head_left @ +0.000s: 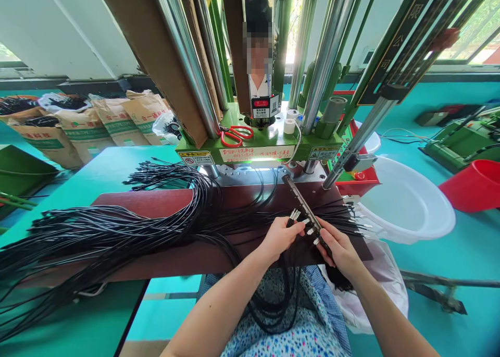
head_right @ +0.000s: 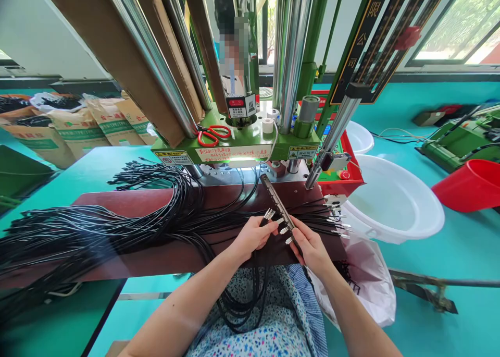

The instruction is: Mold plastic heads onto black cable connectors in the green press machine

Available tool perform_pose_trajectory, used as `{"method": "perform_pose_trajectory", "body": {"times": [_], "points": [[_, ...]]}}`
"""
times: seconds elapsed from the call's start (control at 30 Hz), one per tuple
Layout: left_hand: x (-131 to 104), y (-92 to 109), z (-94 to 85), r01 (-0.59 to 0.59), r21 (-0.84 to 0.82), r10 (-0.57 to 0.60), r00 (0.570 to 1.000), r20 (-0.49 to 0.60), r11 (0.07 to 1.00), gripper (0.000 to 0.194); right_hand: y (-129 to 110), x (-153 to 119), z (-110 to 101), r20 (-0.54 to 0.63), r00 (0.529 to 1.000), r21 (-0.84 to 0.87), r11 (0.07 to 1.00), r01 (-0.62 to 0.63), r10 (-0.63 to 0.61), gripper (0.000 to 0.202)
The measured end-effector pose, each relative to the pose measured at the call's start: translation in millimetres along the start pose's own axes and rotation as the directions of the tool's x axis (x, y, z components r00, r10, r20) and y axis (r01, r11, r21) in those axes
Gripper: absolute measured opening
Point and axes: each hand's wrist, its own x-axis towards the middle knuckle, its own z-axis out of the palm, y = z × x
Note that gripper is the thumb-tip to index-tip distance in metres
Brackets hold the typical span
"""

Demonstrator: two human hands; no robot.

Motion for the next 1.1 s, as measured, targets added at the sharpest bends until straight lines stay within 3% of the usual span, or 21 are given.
{"method": "perform_pose_trajectory", "body": {"times": [0.17, 0.27, 0.33, 0.43, 0.53, 0.67, 0.73, 0.83, 0.93, 1.0, 1.1], "points": [[0.0, -8.9, -0.6, -0.054, 0.053, 0.057, 0.997, -0.046, 0.997, 0.033, -6.1, -1.7, 6.5, 0.042, 0.997, -0.170, 0.982, 0.076, -0.070, 0.058], [3.3, -15.2, -4.2, -0.175, 0.106, 0.185, 0.978, -0.095, 0.979, 0.035, -6.1, -0.6, 5.5, 0.028, 0.998, -0.130, 0.990, 0.055, -0.051, 0.056], [6.6, -17.7, -8.6, -0.260, 0.131, 0.281, 0.940, -0.193, 0.957, 0.036, -5.3, 0.3, 2.8, 0.004, 1.000, -0.074, 0.997, 0.018, -0.017, 0.056], [9.6, -18.8, -15.3, -0.245, 0.098, 0.263, 0.924, -0.278, 0.964, 0.032, -4.6, 1.7, -0.7, -0.010, 0.999, -0.019, 0.999, -0.033, 0.033, 0.060], [6.4, -17.0, -17.1, -0.201, 0.097, 0.219, 0.944, -0.246, 0.975, 0.030, -4.6, 3.1, -0.7, 0.023, 0.999, -0.035, 0.999, -0.036, 0.037, 0.061], [-4.1, -10.3, -10.0, -0.291, 0.277, 0.351, 0.914, -0.201, 0.916, 0.025, -4.8, 4.1, 2.4, 0.042, 0.999, -0.093, 0.996, 0.002, 0.002, 0.058], [-8.0, -5.6, -3.9, -0.312, 0.432, 0.401, 0.907, -0.130, 0.846, 0.025, -4.2, 4.1, 3.7, 0.040, 0.999, -0.121, 0.993, 0.017, -0.012, 0.057], [-10.6, 0.8, 4.8, -0.306, 0.683, 0.433, 0.901, -0.018, 0.663, 0.023, -2.6, 3.7, 4.7, 0.034, 0.999, -0.140, 0.990, 0.031, -0.027, 0.056], [-12.8, 5.6, 7.3, -0.291, 0.773, 0.430, 0.902, 0.025, 0.563, 0.014, -2.1, 3.2, 5.4, 0.015, 1.000, -0.133, 0.991, 0.013, -0.011, 0.060], [-14.9, 7.9, 2.5, -0.305, 0.728, 0.441, 0.898, 0.004, 0.614, 0.013, -3.2, 3.0, 5.6, 0.018, 1.000, -0.125, 0.992, 0.004, -0.002, 0.061], [-16.6, 8.9, -13.1, -0.297, 0.517, 0.395, 0.915, -0.088, 0.803, 0.017, -5.4, 2.8, 4.2, 0.025, 1.000, -0.098, 0.995, -0.007, 0.010, 0.061]]}}
